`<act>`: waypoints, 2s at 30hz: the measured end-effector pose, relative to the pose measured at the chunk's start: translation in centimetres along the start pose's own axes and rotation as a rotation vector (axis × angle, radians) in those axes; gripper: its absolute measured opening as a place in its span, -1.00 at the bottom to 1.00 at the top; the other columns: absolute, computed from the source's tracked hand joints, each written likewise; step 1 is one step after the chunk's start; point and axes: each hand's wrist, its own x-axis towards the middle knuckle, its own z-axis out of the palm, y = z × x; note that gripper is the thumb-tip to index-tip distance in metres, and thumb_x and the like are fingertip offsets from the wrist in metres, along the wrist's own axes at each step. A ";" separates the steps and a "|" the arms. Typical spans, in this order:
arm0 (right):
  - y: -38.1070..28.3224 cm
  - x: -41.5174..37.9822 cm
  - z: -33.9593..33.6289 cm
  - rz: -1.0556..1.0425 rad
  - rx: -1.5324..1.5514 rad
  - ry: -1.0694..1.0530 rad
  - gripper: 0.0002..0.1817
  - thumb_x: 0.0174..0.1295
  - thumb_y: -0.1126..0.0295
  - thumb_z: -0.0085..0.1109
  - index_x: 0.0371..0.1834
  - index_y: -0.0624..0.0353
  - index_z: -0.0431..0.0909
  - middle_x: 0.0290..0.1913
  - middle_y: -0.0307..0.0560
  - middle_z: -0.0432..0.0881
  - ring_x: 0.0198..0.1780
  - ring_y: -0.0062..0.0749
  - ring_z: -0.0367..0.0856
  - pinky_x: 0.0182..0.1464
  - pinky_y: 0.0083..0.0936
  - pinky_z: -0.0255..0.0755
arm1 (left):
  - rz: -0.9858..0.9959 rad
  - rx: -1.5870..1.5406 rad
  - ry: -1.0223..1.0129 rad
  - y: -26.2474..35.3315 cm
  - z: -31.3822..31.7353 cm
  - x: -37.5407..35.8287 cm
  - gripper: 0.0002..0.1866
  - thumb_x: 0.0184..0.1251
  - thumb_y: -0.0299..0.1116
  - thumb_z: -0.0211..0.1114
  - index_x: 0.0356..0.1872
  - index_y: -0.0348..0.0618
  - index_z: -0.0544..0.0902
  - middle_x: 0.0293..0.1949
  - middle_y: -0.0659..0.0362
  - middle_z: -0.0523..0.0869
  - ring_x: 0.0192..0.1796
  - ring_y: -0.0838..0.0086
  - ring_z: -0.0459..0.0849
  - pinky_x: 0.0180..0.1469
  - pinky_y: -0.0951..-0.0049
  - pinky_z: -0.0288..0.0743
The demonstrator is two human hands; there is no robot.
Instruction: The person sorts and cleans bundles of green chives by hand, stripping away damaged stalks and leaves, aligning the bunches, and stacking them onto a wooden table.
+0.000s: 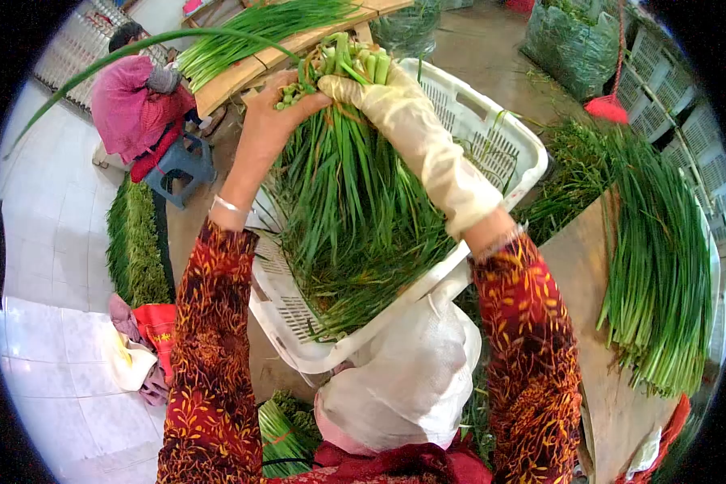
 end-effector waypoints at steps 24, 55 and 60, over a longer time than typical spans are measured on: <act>-7.0 -45.0 -2.3 0.084 0.737 0.924 -0.31 0.08 -0.07 0.14 0.22 0.00 0.20 0.15 -0.19 0.33 0.14 -0.38 0.35 0.16 -0.39 0.34 | 0.653 0.061 -0.583 25.1 11.8 -26.4 -0.54 -0.06 0.00 0.32 -0.12 0.02 0.57 -0.12 0.19 0.55 0.09 0.32 0.42 0.08 0.13 0.23; -8.6 -27.5 -2.0 0.269 -1.259 -0.551 -0.32 -0.01 -0.32 -0.06 -0.02 -0.02 0.51 -0.24 0.04 0.56 -0.10 -0.04 0.44 -0.02 -0.29 0.28 | 0.904 0.094 -0.975 22.3 16.4 -36.6 -0.82 -0.06 -0.35 0.09 -0.48 -0.22 0.58 -0.35 0.12 0.60 -0.18 0.35 0.54 0.14 0.15 0.24; -4.7 -30.1 -1.4 0.592 -1.108 -0.514 -0.09 -0.16 -0.28 0.16 0.25 -0.02 0.23 0.12 0.08 0.42 0.22 0.15 0.22 0.30 -0.27 0.01 | 0.913 -0.266 -0.929 18.0 21.3 -43.4 -0.63 0.03 -0.37 0.04 -0.11 -0.30 0.48 -0.08 0.03 0.54 -0.06 0.27 0.53 0.02 0.27 0.40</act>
